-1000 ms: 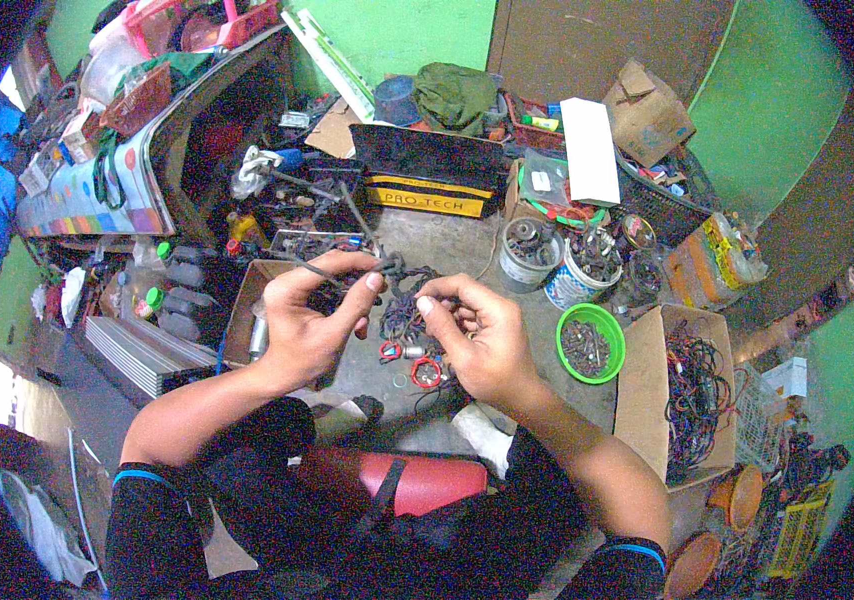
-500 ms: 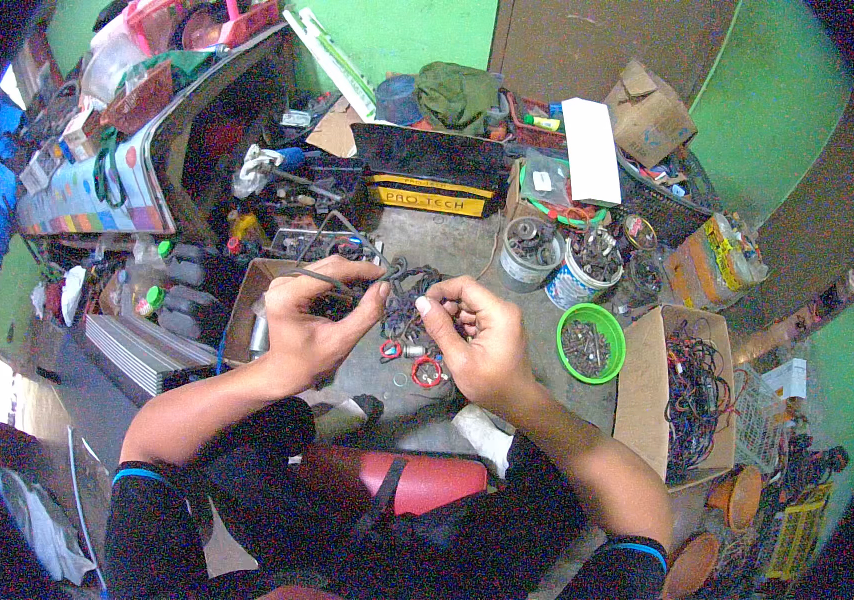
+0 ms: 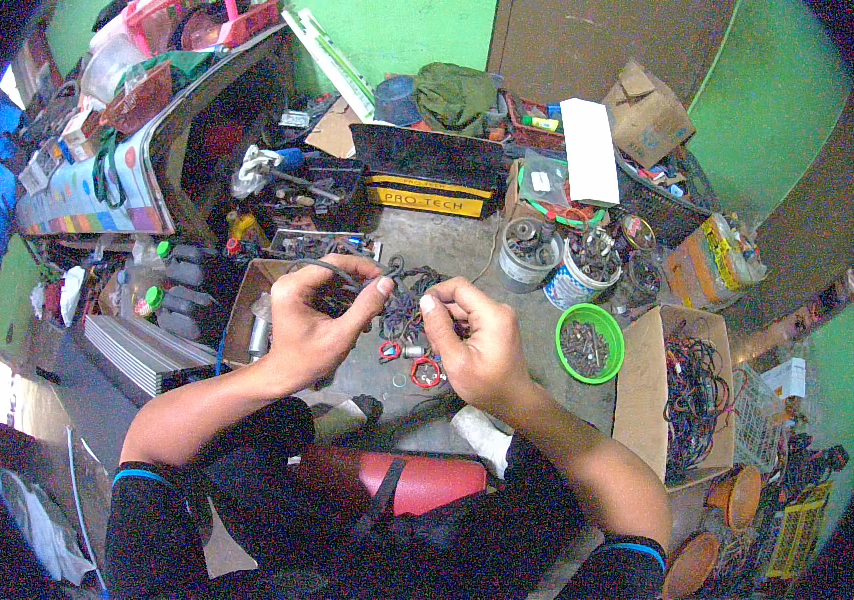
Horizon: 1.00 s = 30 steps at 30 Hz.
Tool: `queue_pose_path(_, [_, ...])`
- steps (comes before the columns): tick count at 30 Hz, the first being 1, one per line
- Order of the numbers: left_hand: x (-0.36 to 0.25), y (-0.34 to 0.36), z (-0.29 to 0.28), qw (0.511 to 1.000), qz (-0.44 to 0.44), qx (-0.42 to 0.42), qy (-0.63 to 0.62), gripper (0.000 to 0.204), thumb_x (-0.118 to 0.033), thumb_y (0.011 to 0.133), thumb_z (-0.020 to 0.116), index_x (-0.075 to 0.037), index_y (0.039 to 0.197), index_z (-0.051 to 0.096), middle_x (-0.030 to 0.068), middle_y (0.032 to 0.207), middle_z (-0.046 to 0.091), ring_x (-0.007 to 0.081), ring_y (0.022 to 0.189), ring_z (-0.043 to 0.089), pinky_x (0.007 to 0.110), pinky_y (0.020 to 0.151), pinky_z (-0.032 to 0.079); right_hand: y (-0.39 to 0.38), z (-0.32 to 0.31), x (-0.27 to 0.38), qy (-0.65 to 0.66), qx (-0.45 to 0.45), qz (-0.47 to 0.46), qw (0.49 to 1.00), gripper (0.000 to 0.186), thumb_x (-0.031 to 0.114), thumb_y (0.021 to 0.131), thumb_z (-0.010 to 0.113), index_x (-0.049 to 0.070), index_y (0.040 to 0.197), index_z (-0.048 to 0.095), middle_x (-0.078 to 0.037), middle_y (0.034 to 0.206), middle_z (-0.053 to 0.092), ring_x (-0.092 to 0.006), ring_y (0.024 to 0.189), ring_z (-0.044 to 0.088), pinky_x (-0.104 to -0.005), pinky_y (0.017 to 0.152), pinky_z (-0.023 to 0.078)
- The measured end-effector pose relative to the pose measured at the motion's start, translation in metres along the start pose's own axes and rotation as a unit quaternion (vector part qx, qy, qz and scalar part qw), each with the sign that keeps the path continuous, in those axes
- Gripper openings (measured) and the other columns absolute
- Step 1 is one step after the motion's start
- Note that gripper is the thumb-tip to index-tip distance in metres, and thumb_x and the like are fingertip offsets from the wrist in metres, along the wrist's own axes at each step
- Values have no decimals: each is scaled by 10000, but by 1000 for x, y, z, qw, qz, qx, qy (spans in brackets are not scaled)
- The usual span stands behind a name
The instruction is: The person sits on the floor in a cluttered workshop and handles various electronic components. They connect wires to a black power adapter, test connections, and manipulate small circuit parts and connectors with their hands.
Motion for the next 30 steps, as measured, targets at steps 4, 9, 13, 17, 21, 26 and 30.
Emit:
queue_pose_path(4, [-11, -4, 6, 990, 135, 8, 31, 118, -82, 772, 720, 7, 835, 674, 81, 684, 648, 96, 524, 577, 237, 489, 434, 1, 2, 3, -37, -1, -24, 999, 127, 115, 932, 547, -11, 937, 564, 25, 636, 541, -27, 575, 460, -219, 504, 378])
queue_pose_path(9, [-10, -4, 6, 994, 111, 7, 21, 113, -84, 779, 715, 5, 835, 674, 74, 702, 654, 78, 547, 579, 224, 497, 433, 3, 4, 4, 7, 12, -38, 999, 129, 128, 945, 525, 6, 970, 561, 12, 641, 530, -28, 540, 451, -182, 482, 347])
queue_pose_path(13, [-3, 2, -2, 997, -31, -21, -73, 108, -83, 851, 668, 23, 863, 654, 42, 707, 649, 55, 598, 591, 201, 520, 451, 4, 4, 4, 34, 18, -19, 999, 126, 89, 927, 545, -2, 1015, 556, -6, 684, 558, -36, 578, 487, -178, 512, 382])
queue_pose_path(17, [6, 2, -3, 997, -11, -31, -68, 116, -113, 858, 669, -14, 913, 650, 6, 690, 618, 50, 561, 549, 205, 475, 434, 3, 4, 0, 34, 33, 6, 999, 147, 104, 920, 569, 13, 1035, 553, -14, 736, 597, -45, 636, 529, -201, 570, 437])
queue_pose_path(21, [1, -5, 5, 1000, 12, 15, -21, 133, -103, 830, 687, 7, 898, 653, 34, 704, 636, 45, 594, 541, 211, 518, 418, 1, 7, -3, 40, 27, 4, 999, 141, 99, 921, 568, 13, 1032, 559, -11, 740, 597, -39, 633, 526, -190, 562, 432])
queue_pose_path(26, [3, -1, 2, 999, 27, -16, -44, 114, -107, 867, 653, -6, 901, 613, 7, 688, 610, 48, 548, 542, 201, 482, 426, 3, 7, -3, 50, 30, 16, 998, 145, 93, 912, 583, 2, 1024, 571, -7, 743, 597, -38, 658, 538, -190, 578, 445])
queue_pose_path(30, [-1, 1, -4, 997, 5, -40, -61, 113, -111, 867, 654, -13, 901, 610, 8, 690, 611, 45, 551, 541, 196, 482, 426, 2, 6, -5, 33, 30, 4, 999, 153, 86, 896, 604, -5, 1018, 587, -8, 755, 601, -41, 683, 554, -191, 597, 458])
Point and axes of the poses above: each hand's wrist, its own y-axis towards the middle knuckle, its own z-axis out of the palm, x = y × z, the point moved 6 cm from there along y, towards the middle knuckle
